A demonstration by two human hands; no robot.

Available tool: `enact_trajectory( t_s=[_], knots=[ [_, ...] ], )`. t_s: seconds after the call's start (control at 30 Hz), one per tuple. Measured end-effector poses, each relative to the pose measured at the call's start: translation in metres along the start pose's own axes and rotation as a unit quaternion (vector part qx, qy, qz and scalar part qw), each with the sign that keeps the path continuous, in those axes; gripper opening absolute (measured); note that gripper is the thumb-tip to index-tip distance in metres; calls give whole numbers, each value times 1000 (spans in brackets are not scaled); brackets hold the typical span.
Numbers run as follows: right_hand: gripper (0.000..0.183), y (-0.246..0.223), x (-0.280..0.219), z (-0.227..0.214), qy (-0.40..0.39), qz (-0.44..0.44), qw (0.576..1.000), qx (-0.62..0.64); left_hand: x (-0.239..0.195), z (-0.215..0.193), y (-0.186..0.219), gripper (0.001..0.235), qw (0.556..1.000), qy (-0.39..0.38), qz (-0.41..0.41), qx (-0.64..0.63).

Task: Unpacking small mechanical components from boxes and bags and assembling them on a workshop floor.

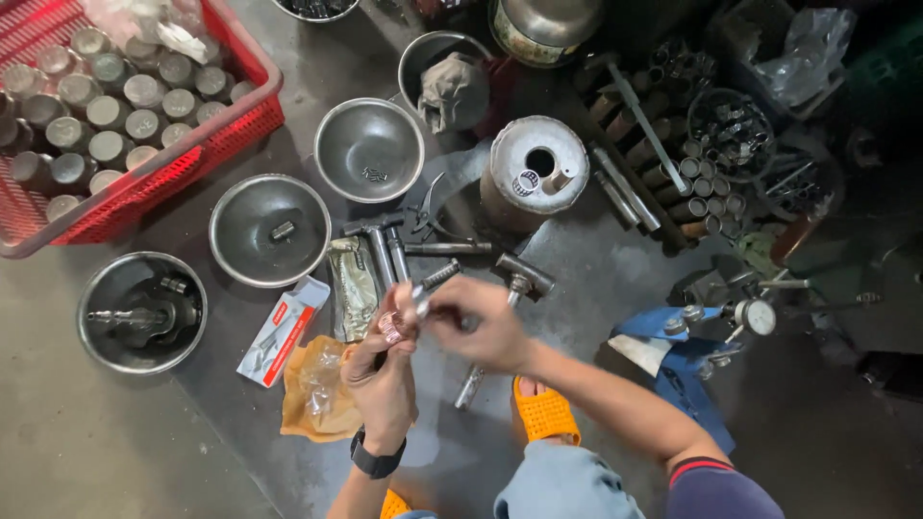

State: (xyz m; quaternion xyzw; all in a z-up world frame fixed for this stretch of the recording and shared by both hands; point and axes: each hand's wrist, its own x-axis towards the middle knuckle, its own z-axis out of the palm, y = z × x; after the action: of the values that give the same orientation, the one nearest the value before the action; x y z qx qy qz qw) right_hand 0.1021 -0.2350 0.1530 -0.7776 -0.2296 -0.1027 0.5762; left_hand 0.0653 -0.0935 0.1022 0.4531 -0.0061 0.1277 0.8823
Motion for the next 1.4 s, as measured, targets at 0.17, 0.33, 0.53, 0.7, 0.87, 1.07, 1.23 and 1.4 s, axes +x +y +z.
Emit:
enact_trajectory(
  t_s=[0.17, 0.33, 0.53, 0.7, 0.87, 1.07, 1.23, 1.4],
  knots=[
    [15, 1, 63, -100, -3, 5, 987, -160, 14, -4, 5, 15, 995, 31, -51, 85],
    [13, 110, 98, -187, -93, 136, 945, -283, 12, -20, 2, 11, 963, 82, -140, 217],
    [14, 198, 95, -199, -171, 266, 877, -362, 44, 2, 10, 17, 906, -108, -121, 391],
    [23, 173, 92, -206, -137, 261, 878, -378, 108, 60, -2, 12, 839, -245, -20, 485],
    [30, 23, 73, -167, 551, 118, 823, 69, 174, 114, -83, 15, 751, -423, 88, 500],
    [17, 39, -57, -88, 251, 264, 929, 68, 189, 124, -182, 11, 701, -465, 188, 507],
    [9, 122, -181, -43, 210, 458, 862, 62, 181, 109, -146, 28, 632, -454, 141, 612],
    [10, 161, -175, -9, 127, 596, 788, 91, 176, 16, -44, 11, 640, -451, 83, 617]
  ],
)
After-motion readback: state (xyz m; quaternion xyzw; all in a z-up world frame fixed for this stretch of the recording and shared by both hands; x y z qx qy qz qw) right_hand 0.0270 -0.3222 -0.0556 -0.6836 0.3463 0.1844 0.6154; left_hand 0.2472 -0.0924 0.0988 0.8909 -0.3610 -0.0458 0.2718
